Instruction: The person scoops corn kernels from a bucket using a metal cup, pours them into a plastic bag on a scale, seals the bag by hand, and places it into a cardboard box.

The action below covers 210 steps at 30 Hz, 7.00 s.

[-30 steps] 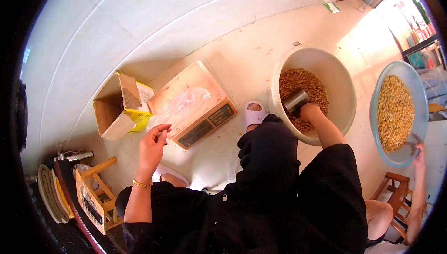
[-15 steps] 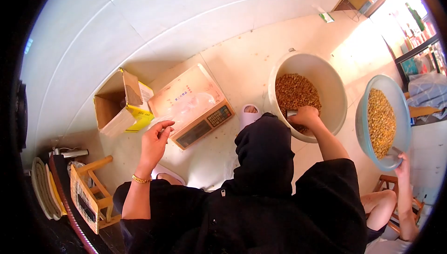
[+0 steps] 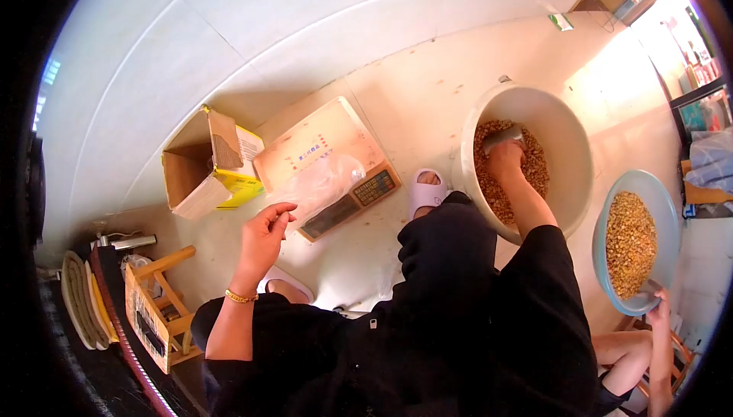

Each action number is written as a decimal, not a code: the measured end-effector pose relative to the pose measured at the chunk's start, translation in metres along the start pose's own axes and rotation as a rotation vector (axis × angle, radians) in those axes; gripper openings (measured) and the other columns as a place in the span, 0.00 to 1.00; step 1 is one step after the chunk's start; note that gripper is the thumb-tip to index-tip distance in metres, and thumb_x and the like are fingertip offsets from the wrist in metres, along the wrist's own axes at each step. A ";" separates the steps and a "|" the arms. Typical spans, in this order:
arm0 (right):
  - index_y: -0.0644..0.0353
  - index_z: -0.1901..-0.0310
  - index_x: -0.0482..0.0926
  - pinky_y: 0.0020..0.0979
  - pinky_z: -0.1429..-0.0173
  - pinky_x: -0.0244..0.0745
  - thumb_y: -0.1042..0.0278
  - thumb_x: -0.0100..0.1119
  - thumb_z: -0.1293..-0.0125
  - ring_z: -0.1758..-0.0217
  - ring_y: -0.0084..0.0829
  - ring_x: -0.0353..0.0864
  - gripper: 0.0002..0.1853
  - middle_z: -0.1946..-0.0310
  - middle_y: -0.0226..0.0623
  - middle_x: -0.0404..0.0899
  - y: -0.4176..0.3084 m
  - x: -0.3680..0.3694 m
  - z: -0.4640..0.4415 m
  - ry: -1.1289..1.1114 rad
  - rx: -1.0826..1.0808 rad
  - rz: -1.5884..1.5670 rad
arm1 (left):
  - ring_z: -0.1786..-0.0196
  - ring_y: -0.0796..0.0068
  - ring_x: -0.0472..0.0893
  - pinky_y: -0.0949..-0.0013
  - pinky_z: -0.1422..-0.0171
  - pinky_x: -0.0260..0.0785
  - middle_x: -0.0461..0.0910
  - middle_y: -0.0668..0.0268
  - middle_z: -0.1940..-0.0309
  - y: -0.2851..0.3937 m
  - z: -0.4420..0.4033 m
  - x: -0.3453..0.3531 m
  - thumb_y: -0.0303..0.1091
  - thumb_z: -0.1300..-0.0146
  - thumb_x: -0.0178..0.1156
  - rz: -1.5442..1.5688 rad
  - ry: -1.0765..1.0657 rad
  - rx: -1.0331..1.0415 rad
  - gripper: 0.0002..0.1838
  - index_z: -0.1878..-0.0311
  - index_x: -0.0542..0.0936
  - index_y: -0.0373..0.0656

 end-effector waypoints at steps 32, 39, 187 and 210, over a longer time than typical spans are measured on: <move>0.55 0.71 0.70 0.39 0.51 0.78 0.55 0.54 0.32 0.66 0.26 0.70 0.14 0.72 0.28 0.64 0.045 -0.061 0.187 -0.138 0.229 -2.357 | 0.62 0.55 0.81 0.57 0.59 0.70 0.82 0.55 0.66 -0.037 0.014 -0.014 0.30 0.38 0.54 -0.284 0.228 0.187 0.21 0.41 0.68 0.46; 0.56 0.71 0.69 0.46 0.38 0.70 0.58 0.49 0.30 0.57 0.34 0.75 0.14 0.74 0.29 0.68 0.011 -0.213 0.221 -0.066 -0.199 -2.329 | 0.60 0.51 0.80 0.54 0.58 0.70 0.81 0.51 0.62 -0.057 -0.007 -0.017 0.27 0.38 0.52 -0.197 0.246 0.207 0.19 0.42 0.69 0.44; 0.59 0.54 0.70 0.35 0.70 0.77 0.51 0.56 0.36 0.69 0.40 0.81 0.19 0.63 0.35 0.69 0.064 -0.007 0.184 -0.342 0.460 -2.230 | 0.58 0.79 0.75 0.72 0.53 0.65 0.74 0.74 0.63 -0.062 -0.008 -0.002 0.35 0.33 0.49 0.578 -0.099 -0.204 0.23 0.35 0.66 0.42; 0.59 0.62 0.71 0.28 0.79 0.72 0.52 0.53 0.34 0.81 0.29 0.76 0.16 0.73 0.37 0.74 -0.159 -0.311 0.158 -0.617 -0.411 -1.549 | 0.55 0.77 0.73 0.68 0.50 0.60 0.74 0.73 0.50 -0.055 -0.013 -0.005 0.46 0.34 0.50 0.775 0.063 -0.215 0.26 0.35 0.67 0.46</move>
Point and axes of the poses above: each hand's wrist, its own z-axis away from the middle knuckle, its own x-axis out of the palm, y = z × x, the point moved 2 cm from there along -z, towards the middle knuckle
